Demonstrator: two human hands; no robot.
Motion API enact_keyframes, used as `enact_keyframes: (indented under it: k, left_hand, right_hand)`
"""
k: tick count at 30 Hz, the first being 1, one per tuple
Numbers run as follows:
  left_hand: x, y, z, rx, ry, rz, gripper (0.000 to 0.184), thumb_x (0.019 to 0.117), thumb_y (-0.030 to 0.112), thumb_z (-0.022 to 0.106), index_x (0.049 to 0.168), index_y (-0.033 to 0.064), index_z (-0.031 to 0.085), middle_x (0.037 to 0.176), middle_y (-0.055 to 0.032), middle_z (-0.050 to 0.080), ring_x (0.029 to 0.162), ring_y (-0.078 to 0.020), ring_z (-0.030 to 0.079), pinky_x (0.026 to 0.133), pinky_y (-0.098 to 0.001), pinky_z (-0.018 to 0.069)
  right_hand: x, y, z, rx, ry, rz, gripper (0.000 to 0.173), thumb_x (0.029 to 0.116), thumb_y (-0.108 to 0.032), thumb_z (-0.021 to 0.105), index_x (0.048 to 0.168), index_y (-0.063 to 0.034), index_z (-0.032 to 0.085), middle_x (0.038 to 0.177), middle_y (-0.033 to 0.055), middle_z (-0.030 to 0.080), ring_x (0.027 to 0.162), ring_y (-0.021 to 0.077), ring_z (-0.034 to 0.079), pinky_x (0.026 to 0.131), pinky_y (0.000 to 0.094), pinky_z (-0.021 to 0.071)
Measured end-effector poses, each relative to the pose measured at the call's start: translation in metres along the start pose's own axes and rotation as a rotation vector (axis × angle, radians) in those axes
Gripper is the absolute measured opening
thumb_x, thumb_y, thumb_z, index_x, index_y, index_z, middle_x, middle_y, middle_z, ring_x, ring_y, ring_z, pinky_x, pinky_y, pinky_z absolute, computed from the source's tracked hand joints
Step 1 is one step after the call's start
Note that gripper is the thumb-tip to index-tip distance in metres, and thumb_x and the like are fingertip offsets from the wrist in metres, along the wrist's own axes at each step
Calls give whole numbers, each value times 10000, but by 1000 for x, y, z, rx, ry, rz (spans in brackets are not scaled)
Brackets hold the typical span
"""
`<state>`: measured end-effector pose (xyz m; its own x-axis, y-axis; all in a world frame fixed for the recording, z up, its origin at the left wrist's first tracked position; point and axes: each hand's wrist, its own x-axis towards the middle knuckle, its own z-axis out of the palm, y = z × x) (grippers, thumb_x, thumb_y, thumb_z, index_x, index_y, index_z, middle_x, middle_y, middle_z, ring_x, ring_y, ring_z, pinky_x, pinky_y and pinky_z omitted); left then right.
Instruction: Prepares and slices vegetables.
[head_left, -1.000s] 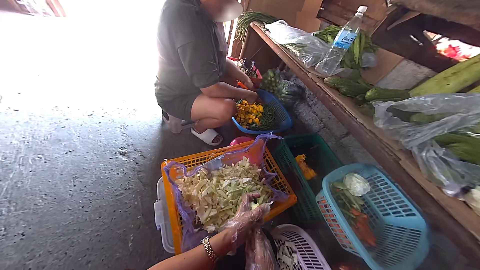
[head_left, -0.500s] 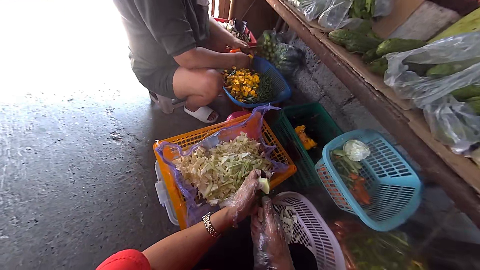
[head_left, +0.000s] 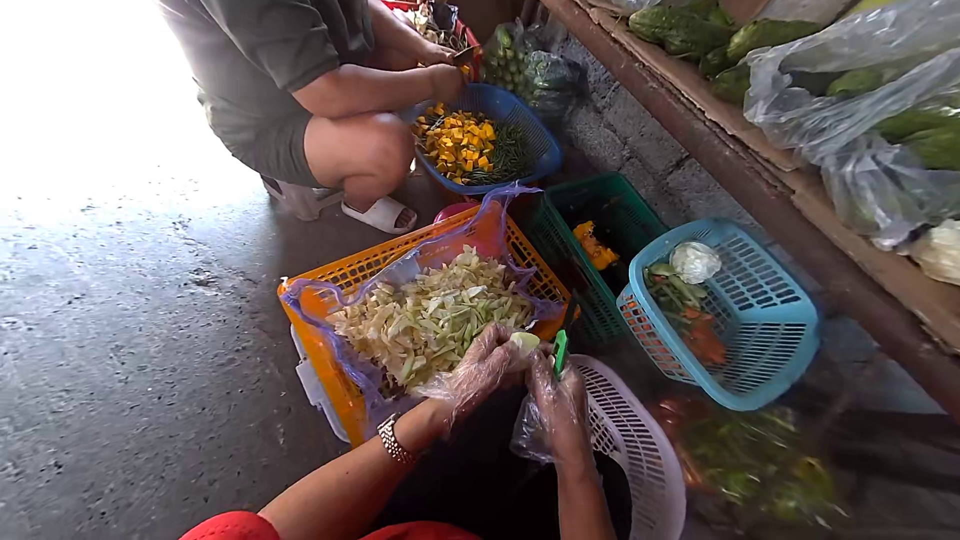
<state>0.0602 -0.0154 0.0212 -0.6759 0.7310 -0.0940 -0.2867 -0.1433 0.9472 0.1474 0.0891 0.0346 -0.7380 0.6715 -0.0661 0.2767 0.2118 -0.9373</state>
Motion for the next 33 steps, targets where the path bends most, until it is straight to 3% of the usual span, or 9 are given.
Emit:
enact_keyframes:
  k: [4, 7, 11, 22, 24, 26, 28, 30, 33]
  left_hand:
    - [1, 2, -11, 37, 95, 74, 334, 1078, 141, 342, 1350, -24, 443, 1007, -6, 591, 722, 11, 552, 630, -163, 474]
    - [3, 2, -19, -78, 165, 63, 352, 1074, 159, 294, 1324, 24, 503, 965, 23, 630, 702, -2, 578, 602, -170, 491]
    - [-2, 6, -17, -53, 159, 68, 354, 1084, 156, 290, 1325, -12, 487, 1064, -10, 620, 845, -21, 632, 729, -204, 555]
    - [2, -3, -18, 17, 174, 101, 336, 1072, 150, 293, 1281, -39, 475, 1081, -38, 568, 910, -16, 592, 798, -204, 529]
    - [4, -4, -20, -13, 221, 74, 359, 1083, 170, 283, 1326, -25, 461, 1066, -31, 583, 870, -20, 599, 762, -207, 534]
    - [8, -3, -23, -84, 303, 26, 335, 1093, 189, 271, 1319, 26, 458, 889, 26, 549, 672, -3, 516, 601, -173, 458]
    - [12, -3, -31, -179, 354, -8, 318, 1100, 189, 256, 1286, 57, 477, 734, 57, 487, 533, -5, 417, 500, -161, 385]
    - [12, -1, -37, -268, 367, -19, 292, 1105, 186, 248, 1212, 78, 497, 688, 71, 467, 512, -3, 411, 491, -154, 388]
    - [9, 2, -37, -302, 391, -36, 299, 1114, 207, 260, 1198, 83, 519, 726, 53, 512, 563, -16, 475, 532, -168, 431]
  right_hand:
    - [2, -4, 15, 26, -108, 11, 252, 993, -218, 601, 1135, -14, 641, 797, -30, 587, 639, 2, 509, 624, 213, 460]
    - [-3, 1, 29, 126, -113, -41, 236, 993, -193, 575, 1131, -11, 636, 836, -30, 612, 671, -15, 538, 643, 183, 480]
    - [-6, -7, 38, 88, -64, -64, 235, 988, -161, 614, 1126, 28, 625, 842, -10, 629, 701, -19, 577, 677, 171, 503]
    - [3, -10, 41, -30, -106, -22, 233, 990, -155, 618, 1138, 26, 630, 845, 22, 616, 695, 25, 555, 679, 222, 489]
    - [1, -4, 40, -19, -111, -100, 322, 1007, -206, 582, 1208, 44, 597, 852, 30, 618, 678, 24, 557, 650, 217, 496]
    - [-7, 4, 40, -32, -136, -185, 421, 1053, -253, 430, 1278, 84, 544, 855, 44, 595, 702, 44, 556, 670, 229, 506]
    - [-19, 13, 41, -76, -153, -248, 421, 1073, -221, 377, 1256, 99, 580, 822, 60, 602, 685, 64, 553, 675, 238, 507]
    - [-29, 18, 47, -152, -157, -267, 388, 1067, -216, 420, 1205, 79, 631, 813, 77, 622, 673, 83, 562, 676, 254, 507]
    - [-33, 21, 56, -293, -123, -318, 412, 1047, -260, 469, 1184, 81, 655, 919, 150, 702, 826, 175, 683, 808, 328, 556]
